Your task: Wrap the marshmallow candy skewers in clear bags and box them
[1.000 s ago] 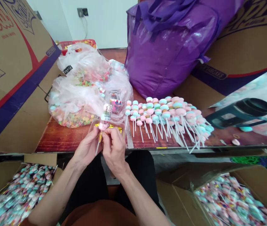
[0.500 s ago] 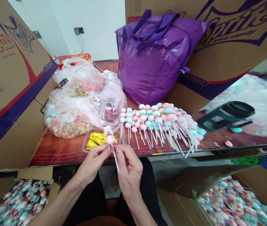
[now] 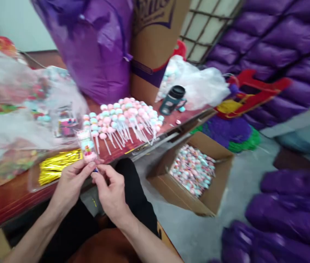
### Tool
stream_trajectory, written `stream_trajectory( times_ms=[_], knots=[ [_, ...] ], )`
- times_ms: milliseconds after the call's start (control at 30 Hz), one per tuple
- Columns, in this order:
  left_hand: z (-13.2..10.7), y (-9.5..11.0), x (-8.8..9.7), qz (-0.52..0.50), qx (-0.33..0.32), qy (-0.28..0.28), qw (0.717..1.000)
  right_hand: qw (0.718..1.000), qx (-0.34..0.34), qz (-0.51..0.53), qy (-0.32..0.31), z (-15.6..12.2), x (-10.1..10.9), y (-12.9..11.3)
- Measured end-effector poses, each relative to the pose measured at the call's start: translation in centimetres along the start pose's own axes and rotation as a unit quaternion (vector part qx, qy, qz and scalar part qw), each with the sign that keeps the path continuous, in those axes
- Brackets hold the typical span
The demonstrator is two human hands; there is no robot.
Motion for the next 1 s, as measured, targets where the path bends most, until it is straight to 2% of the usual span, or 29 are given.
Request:
stream_trajectory(
  times_ms=[67,100,133,200,233,267,300,367,433,500,567,633,733,800,867,933,1000],
  knots=[
    [0.6,1.1,-1.1,0.111,-0.022,-0.064,0.992,0.999,-0.018,0.019,0.041,-0.4,2.2,1.2],
    [1.2,2.1,-1.3,0.158,-0.040,-0.093,0.982,0.996,-0.019,0.027,0.080,-0.6,4.1,1.6],
    [2.1,3.6,-0.6,0.199,-0.076,-0.083,0.974,0.990,-0.011,0.040,0.131,-0.7,6.6,1.8],
    [4.9,6.9,2.2,0.279,-0.143,-0.012,0.950,0.965,0.021,0.082,0.248,-1.2,12.6,2.0],
    [6.6,8.4,4.3,0.325,-0.164,0.050,0.930,0.946,0.037,0.117,0.301,-1.5,15.7,2.2],
    [8.3,9.6,6.3,0.391,-0.175,0.108,0.897,0.928,0.044,0.160,0.332,-1.6,18.4,2.7],
    [10.2,10.2,7.8,0.457,-0.173,0.138,0.862,0.911,0.041,0.197,0.360,-1.6,20.8,3.6],
    [13.7,9.9,10.8,0.552,-0.125,0.173,0.806,0.883,-0.007,0.236,0.406,-1.6,24.2,6.1],
    [16.1,9.4,12.5,0.589,-0.124,0.170,0.781,0.875,-0.068,0.241,0.414,-1.1,25.0,8.7],
    [17.6,8.5,13.4,0.579,-0.128,0.153,0.790,0.883,-0.093,0.240,0.394,-0.2,23.4,10.3],
    [18.4,7.8,14.4,0.588,-0.115,0.177,0.781,0.900,-0.089,0.230,0.359,0.8,20.4,10.5],
    [18.8,7.4,14.8,0.588,-0.114,0.194,0.777,0.920,-0.066,0.204,0.327,1.4,17.0,9.3],
    [18.5,7.5,15.0,0.578,-0.127,0.212,0.777,0.950,0.004,0.102,0.293,1.7,12.4,5.2],
    [17.1,8.3,14.7,0.557,-0.156,0.226,0.784,0.966,0.057,0.012,0.251,1.9,9.2,2.2],
    [14.5,9.4,13.7,0.524,-0.210,0.232,0.792,0.981,0.079,-0.031,0.173,2.7,5.2,0.5],
    [11.1,10.3,11.5,0.498,-0.272,0.210,0.796,0.995,0.059,-0.003,0.081,3.9,0.7,0.2],
    [7.4,10.6,9.0,0.480,-0.311,0.181,0.800,0.998,0.023,0.055,0.016,5.1,-3.6,0.6]
  ],
)
Point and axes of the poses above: each hand's wrist, its own z-axis towards the middle knuckle, its own x-axis out of the back of the hand, y = z × x, the point moved 10 cm from there along z, towards the middle knuckle, and after that the axes turned 2 degrees about -x, right-handed, at the moved point
